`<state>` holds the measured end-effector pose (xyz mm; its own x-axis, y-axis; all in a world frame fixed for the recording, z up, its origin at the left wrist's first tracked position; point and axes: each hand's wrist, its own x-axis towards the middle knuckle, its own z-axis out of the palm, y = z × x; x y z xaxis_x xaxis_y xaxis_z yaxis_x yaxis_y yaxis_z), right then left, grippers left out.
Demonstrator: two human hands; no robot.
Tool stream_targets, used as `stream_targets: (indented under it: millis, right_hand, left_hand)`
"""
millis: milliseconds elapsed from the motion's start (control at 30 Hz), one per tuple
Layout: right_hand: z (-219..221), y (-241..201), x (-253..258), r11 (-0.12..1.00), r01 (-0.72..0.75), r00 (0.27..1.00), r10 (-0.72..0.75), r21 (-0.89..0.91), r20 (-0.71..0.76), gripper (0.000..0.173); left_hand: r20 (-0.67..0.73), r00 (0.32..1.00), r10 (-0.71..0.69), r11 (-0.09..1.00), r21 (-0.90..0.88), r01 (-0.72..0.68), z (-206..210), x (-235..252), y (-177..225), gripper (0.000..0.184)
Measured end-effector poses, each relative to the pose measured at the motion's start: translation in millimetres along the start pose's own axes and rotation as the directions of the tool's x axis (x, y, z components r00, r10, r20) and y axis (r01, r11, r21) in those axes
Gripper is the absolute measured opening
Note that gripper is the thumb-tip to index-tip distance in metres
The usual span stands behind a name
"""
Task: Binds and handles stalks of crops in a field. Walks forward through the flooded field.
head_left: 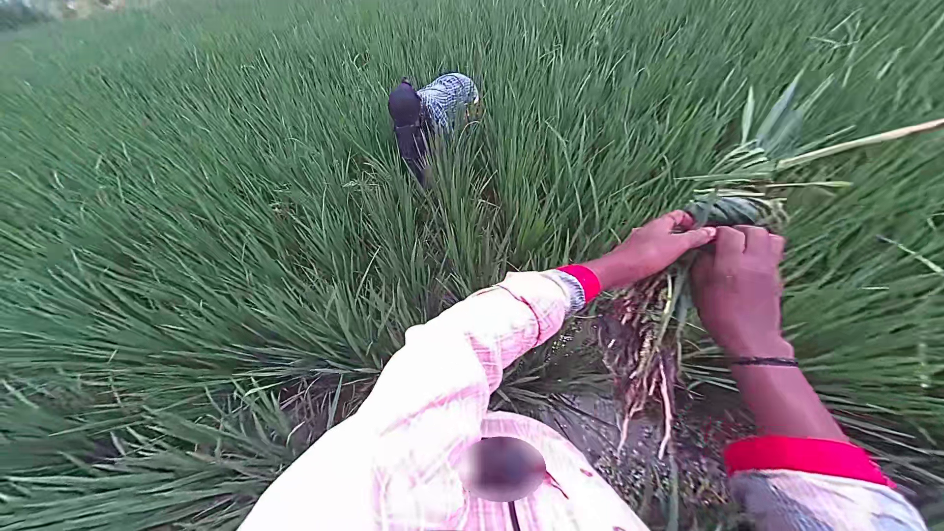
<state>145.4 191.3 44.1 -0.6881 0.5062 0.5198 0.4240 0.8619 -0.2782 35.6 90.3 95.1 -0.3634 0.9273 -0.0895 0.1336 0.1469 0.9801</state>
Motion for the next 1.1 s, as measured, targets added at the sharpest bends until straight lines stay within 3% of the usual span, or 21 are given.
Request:
stream_targets:
  millis: [100,167,267,333,467,600,667,800,900,967,1033,1100]
  right_hand:
    - [-13.2,17.0,-6.1,0.987,0.116,0.992,-0.120,0.107,0.025,0.031]
    - [-23.2,30.3,-13.0,0.975,0.115,0.993,-0.117,0.188,-0.002,0.031]
    - [-31.0,53.4,-27.4,0.936,-0.016,1.000,0.024,0.350,-0.019,0.032]
    - [-31.6,62.7,-37.3,0.862,-0.148,0.978,0.200,0.485,-0.057,0.029]
    - [-27.8,40.1,-50.3,0.629,-0.280,0.821,0.548,0.725,-0.158,0.061]
    - [-32.7,27.2,-81.4,0.423,-0.477,0.591,0.803,0.771,-0.076,0.062]
    - [-42.7,31.5,-91.1,0.364,-0.486,0.566,0.824,0.795,-0.031,0.067]
    - [-73.0,43.7,-124.7,0.545,-0.532,0.643,0.758,0.648,-0.110,0.068]
    - [-87.6,43.4,-152.1,0.638,-0.549,0.623,0.743,0.539,-0.244,0.075]
    - [-86.9,36.8,-167.6,0.707,-0.523,0.598,0.702,0.477,-0.386,0.071]
    - [-80.8,34.5,-181.1,0.745,-0.513,0.559,0.666,0.425,-0.494,0.065]
    - [-65.8,40.6,-194.0,0.764,-0.492,0.510,0.641,0.417,-0.574,0.064]
  left_hand:
    - [-0.006,1.000,0.001,0.995,-0.104,-0.002,7.7,11.3,-9.3,0.038]
    - [0.005,0.999,0.042,0.991,-0.128,-0.041,20.3,24.2,-20.0,0.032]
    - [0.072,0.992,0.105,0.988,-0.125,-0.095,32.7,36.8,-25.5,0.029]
    - [0.111,0.985,0.133,0.986,-0.112,-0.121,40.1,42.2,-22.9,0.026]
    - [0.131,0.988,0.086,0.995,-0.069,-0.078,51.7,33.7,-14.9,0.021]
    - [0.182,0.981,0.062,0.988,-0.150,-0.034,79.7,38.5,-23.4,0.020]
    - [0.227,0.970,0.092,0.982,-0.181,-0.051,98.9,37.8,-28.8,0.026]
    - [0.323,0.933,0.158,0.962,-0.265,-0.071,133.9,24.3,-39.9,0.031]
    - [0.402,0.877,0.264,0.916,-0.388,-0.098,158.1,16.5,-48.0,0.052]
    - [0.448,0.821,0.353,0.888,-0.436,-0.144,171.0,13.7,-50.2,0.057]
    - [0.513,0.738,0.439,0.884,-0.394,-0.252,179.9,18.1,-51.4,0.059]
    - [0.620,0.629,0.470,0.865,-0.180,-0.468,180.5,27.6,-54.3,0.064]
